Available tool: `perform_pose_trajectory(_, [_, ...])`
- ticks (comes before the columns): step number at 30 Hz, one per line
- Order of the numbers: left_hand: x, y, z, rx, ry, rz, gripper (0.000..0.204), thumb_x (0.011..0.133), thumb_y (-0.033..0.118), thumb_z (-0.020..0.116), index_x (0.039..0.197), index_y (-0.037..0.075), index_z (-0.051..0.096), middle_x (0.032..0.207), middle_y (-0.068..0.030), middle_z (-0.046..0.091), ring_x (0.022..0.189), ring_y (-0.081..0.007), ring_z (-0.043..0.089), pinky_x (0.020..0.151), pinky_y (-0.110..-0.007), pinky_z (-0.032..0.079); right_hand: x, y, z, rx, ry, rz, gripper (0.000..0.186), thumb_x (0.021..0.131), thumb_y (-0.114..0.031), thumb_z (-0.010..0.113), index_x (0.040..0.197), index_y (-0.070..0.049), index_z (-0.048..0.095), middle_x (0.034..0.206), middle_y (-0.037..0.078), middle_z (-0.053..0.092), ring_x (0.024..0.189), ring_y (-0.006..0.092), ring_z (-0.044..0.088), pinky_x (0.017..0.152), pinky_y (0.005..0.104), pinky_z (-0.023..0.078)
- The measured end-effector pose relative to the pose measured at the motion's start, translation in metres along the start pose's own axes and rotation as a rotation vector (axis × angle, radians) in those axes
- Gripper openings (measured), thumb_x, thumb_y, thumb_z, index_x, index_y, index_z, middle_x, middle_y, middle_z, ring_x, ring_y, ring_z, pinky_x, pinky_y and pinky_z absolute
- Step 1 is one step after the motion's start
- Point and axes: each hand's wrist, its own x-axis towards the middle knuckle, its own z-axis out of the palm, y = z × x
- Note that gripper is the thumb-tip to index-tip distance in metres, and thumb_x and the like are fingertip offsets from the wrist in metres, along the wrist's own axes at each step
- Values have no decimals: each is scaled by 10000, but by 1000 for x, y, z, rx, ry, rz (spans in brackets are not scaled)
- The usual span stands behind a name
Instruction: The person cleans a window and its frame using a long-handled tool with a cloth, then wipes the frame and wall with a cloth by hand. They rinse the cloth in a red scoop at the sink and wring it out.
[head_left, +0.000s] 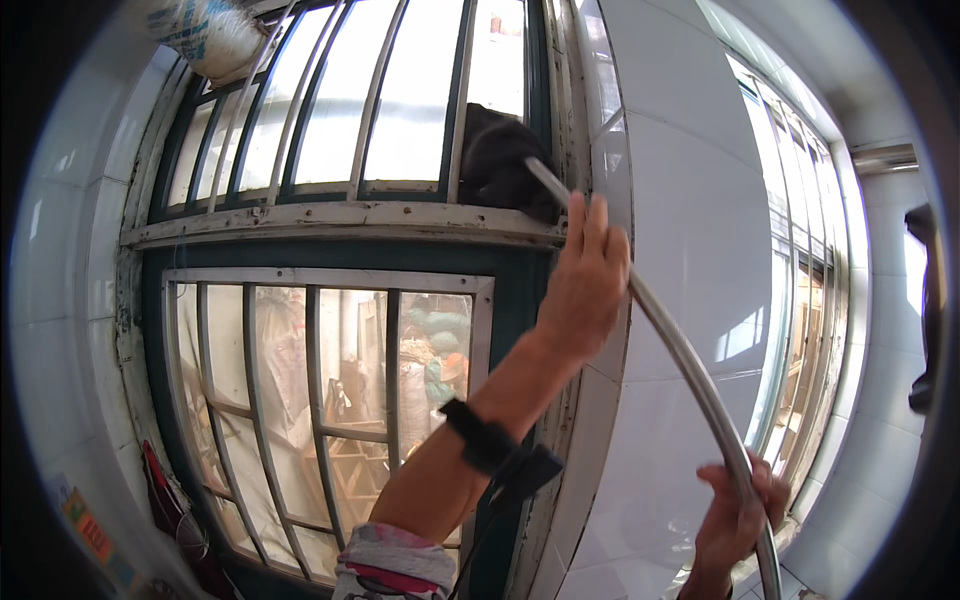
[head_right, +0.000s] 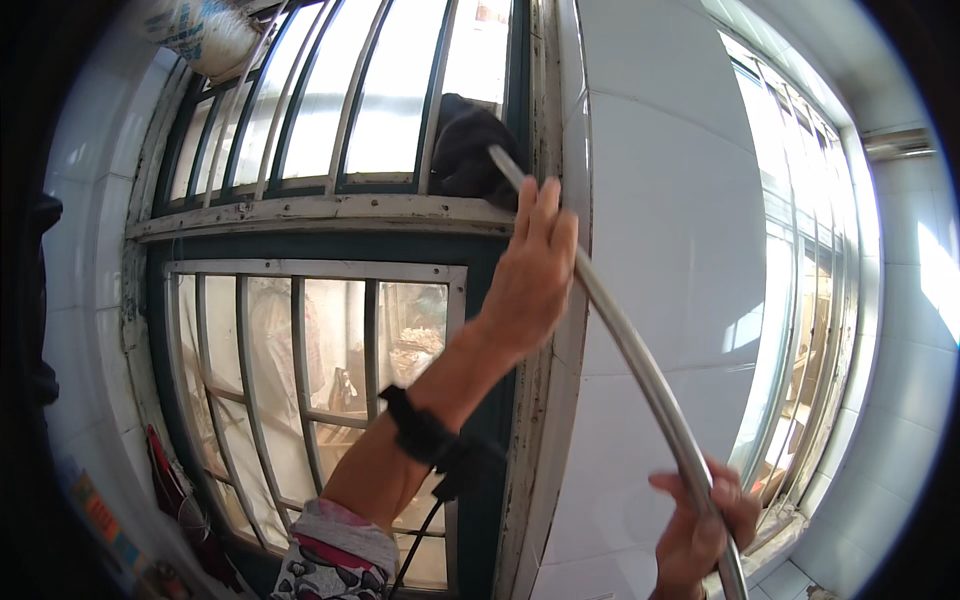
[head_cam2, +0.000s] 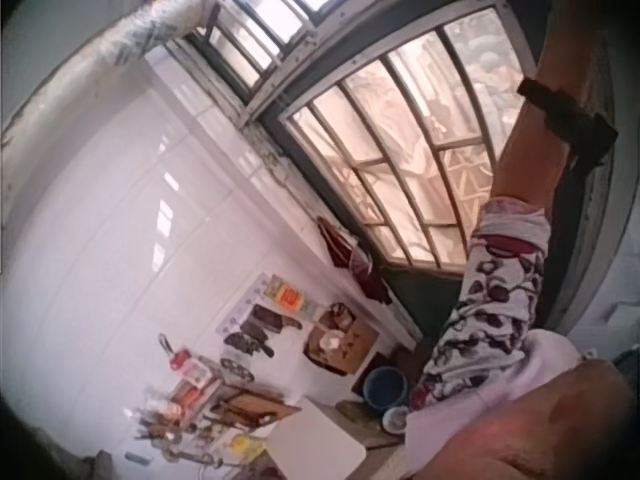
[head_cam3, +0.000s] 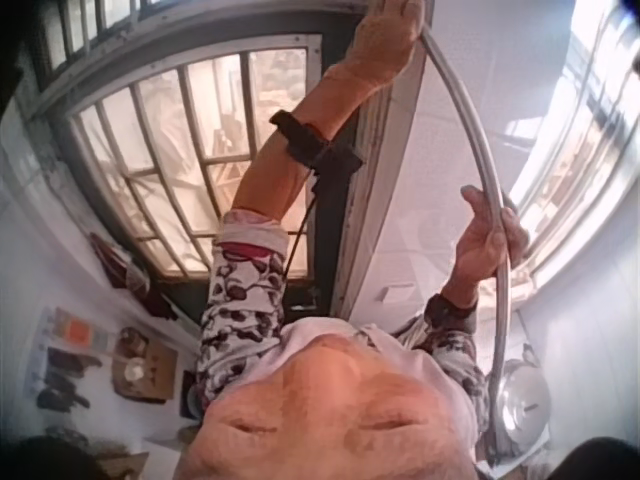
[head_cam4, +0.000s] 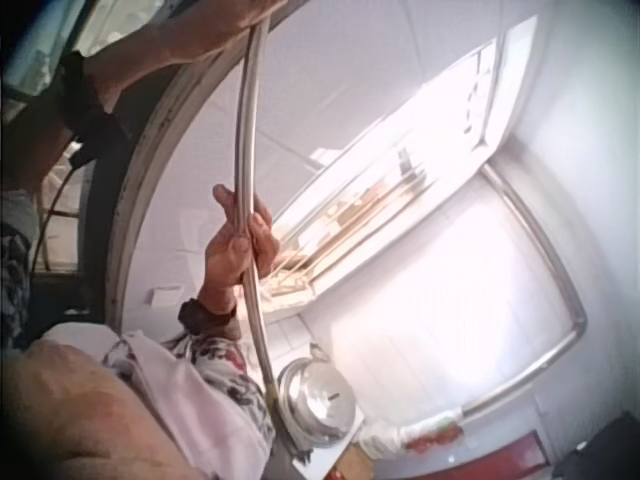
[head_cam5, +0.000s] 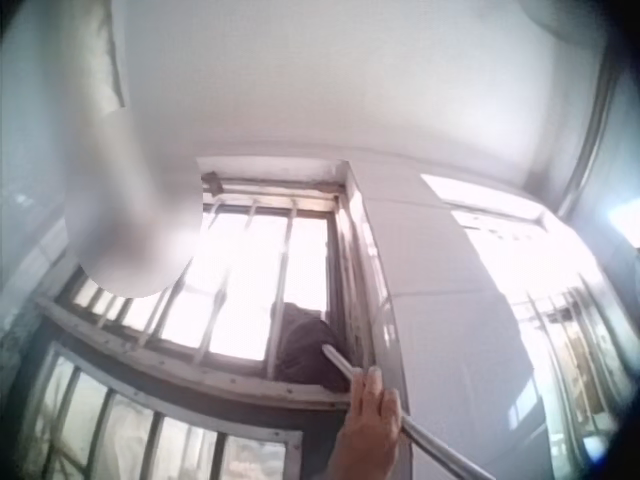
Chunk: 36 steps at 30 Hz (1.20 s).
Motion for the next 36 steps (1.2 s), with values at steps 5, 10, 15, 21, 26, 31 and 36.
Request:
perform_pose_trajectory(5, [41,-20,3,-22,-32,-109,520,856,-34,471,1326,-93,255,1391,-316,250,1306,-447,271,1071,-467,296,90,45,44,203,-109,-141,237,922,-163,419,1081,-9,501,1048,297,577,886,362,654,781,451,571])
perform_pose_trajectory(10, [-16,29,-10,-408,0,-75,637,866,6,497,1394,-64,146,1426,-300,209,1306,-412,299,1060,-442,323,161,49,34,390,-52,32,261,922,-136,365,1055,24,522,969,270,632,930,349,644,847,450,545])
perform_pose_trajectory(15, [-65,52,-40,-610,-93,-211,651,896,86,515,1417,-7,136,1439,-270,222,1280,-392,364,1019,-453,364,75,24,-11,157,10,101,273,903,-201,416,1017,33,499,884,244,638,804,345,671,750,434,574])
perform_pose_trajectory(21, [-83,75,-58,-833,-194,-294,716,919,193,526,1434,25,59,1439,-278,219,1266,-382,390,993,-468,383,9,-56,-56,-18,-57,127,330,873,-311,519,1008,-18,447,956,242,560,801,284,632,640,353,562])
perform_pose_trajectory(26, [-59,81,-48,-1056,-184,-408,779,934,237,507,1430,25,-54,1425,-305,218,1253,-380,404,978,-449,400,45,-43,-44,27,-46,30,296,892,-290,525,1020,-24,499,963,259,579,700,296,681,643,367,588])
perform_pose_trajectory(31, [-42,80,-52,-1213,-162,-615,795,947,291,475,1418,5,-98,1422,-300,223,1233,-347,434,936,-417,443,55,-39,-83,93,0,59,290,893,-243,499,1065,-9,481,998,269,554,714,297,674,630,366,592])
perform_pose_trajectory(36, [-36,54,-55,-1328,18,-923,841,943,366,461,1412,27,-149,1434,-295,182,1240,-345,422,917,-435,466,17,-53,-169,419,136,213,224,911,-166,466,1053,-4,404,1131,241,483,756,261,637,597,369,580])
